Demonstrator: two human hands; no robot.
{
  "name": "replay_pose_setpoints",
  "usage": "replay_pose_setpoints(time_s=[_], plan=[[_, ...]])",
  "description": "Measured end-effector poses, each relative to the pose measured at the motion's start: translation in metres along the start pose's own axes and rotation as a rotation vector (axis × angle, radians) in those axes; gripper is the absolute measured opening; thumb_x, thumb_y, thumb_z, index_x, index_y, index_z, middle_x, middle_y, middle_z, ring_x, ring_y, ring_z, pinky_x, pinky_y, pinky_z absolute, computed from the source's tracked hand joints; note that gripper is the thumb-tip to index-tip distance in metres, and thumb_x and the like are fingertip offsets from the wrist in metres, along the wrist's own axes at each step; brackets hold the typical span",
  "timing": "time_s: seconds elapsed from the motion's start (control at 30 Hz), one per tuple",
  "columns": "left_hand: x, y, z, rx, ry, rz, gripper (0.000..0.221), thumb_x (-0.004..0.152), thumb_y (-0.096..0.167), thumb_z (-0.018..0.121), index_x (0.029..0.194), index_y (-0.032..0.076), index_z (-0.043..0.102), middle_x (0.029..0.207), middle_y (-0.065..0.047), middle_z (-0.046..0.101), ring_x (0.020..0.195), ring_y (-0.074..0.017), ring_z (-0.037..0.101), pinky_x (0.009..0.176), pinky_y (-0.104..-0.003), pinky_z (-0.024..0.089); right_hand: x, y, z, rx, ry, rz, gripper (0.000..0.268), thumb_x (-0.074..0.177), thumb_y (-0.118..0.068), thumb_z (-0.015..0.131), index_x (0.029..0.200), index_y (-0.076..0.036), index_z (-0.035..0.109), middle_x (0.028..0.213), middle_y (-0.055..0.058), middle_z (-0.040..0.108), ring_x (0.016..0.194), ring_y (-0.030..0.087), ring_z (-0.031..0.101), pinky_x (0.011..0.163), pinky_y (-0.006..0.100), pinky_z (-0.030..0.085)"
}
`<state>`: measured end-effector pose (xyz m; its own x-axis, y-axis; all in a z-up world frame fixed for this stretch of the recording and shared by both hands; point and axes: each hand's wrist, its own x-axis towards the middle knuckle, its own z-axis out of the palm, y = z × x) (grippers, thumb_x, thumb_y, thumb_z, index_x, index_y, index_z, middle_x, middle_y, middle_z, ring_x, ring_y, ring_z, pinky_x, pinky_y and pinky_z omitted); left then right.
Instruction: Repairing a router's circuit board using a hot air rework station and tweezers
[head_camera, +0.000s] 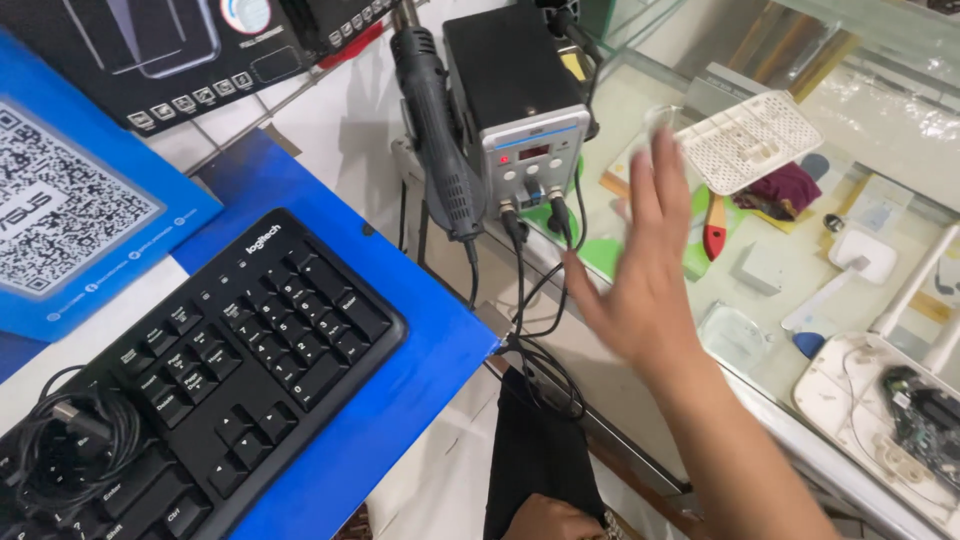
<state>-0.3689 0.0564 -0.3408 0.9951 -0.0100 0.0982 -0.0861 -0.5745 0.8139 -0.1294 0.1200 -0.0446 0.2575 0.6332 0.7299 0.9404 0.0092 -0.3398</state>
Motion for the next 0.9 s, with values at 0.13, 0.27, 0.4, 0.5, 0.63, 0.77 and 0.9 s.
replay_pose_setpoints(time_s=[0.13,0.27,0.4,0.5,0.63,0.77,0.9], plan=[[0.009,0.005,-0.004,0.076,-0.023,0.024,0.031,0.11,0.042,0.054,0.094,0.022,0.072,0.082,-0.003,0.071,0.077,-0.0235,0.073,0.058,-0.042,0.046,-0.076,-0.037,-0.066,0.126,-0.046,0.125,0.074,0.102,-0.007,0.065,0.164,-0.008,0.024,0.173,0.023,0.02,0.166,0.041,0.021,0.138,0.056,0.022],[0.037,0.06,-0.036,0.002,-0.095,-0.02,0.019,0.094,0.028,0.064,0.083,0.016,0.072,0.08,-0.011,0.074,0.076,-0.0302,0.074,0.061,-0.046,0.048,-0.157,-0.029,-0.136,0.264,-0.167,0.324,0.051,0.096,-0.012,0.063,0.145,-0.004,0.05,0.151,0.017,0.057,0.143,0.033,0.055,0.12,0.043,0.044],[0.078,0.096,-0.035,0.037,-0.111,0.167,0.032,0.086,0.026,0.074,0.062,0.014,0.054,0.056,-0.007,0.058,0.051,-0.0286,0.061,0.052,-0.044,0.042,-0.214,-0.018,-0.222,0.18,-0.203,0.417,0.026,0.1,-0.017,0.056,0.123,-0.015,0.068,0.077,-0.01,0.081,0.074,0.015,0.077,0.075,0.032,0.056],[0.123,0.157,-0.054,-0.009,0.021,0.481,0.033,0.094,0.025,0.066,0.065,0.012,0.056,0.058,-0.004,0.057,0.049,-0.0248,0.056,0.048,-0.039,0.04,-0.261,-0.008,-0.277,0.021,-0.053,0.481,0.018,0.096,-0.013,0.058,0.106,-0.007,0.072,0.088,0.004,0.077,0.075,0.022,0.072,0.073,0.032,0.056],[0.177,0.226,-0.082,0.031,0.155,0.627,0.034,0.098,0.022,0.057,0.066,0.009,0.063,0.06,-0.003,0.061,0.046,-0.0176,0.055,0.045,-0.033,0.043,-0.302,0.001,-0.325,-0.243,0.158,0.713,0.017,0.1,-0.005,0.06,0.109,-0.007,0.074,0.087,0.004,0.073,0.078,0.018,0.068,0.08,0.029,0.051],[0.216,0.23,-0.1,0.204,0.401,0.398,0.017,0.098,0.017,0.06,0.085,0.011,0.069,0.069,-0.001,0.066,0.054,-0.0166,0.058,0.056,-0.032,0.047,-0.327,0.021,-0.355,-0.518,0.231,0.815,0.018,0.108,0.004,0.07,0.125,0.003,0.073,0.106,0.015,0.067,0.098,0.029,0.059,0.093,0.039,0.045],[0.278,0.225,-0.135,0.505,0.411,0.167,0.02,0.101,0.016,0.063,0.118,0.015,0.075,0.108,-0.005,0.074,0.094,-0.03,0.069,0.078,-0.043,0.05,-0.326,0.038,-0.378,-0.552,0.101,0.884,0.026,0.103,-0.005,0.071,0.128,-0.001,0.074,0.11,0.013,0.067,0.108,0.031,0.061,0.101,0.042,0.046]])
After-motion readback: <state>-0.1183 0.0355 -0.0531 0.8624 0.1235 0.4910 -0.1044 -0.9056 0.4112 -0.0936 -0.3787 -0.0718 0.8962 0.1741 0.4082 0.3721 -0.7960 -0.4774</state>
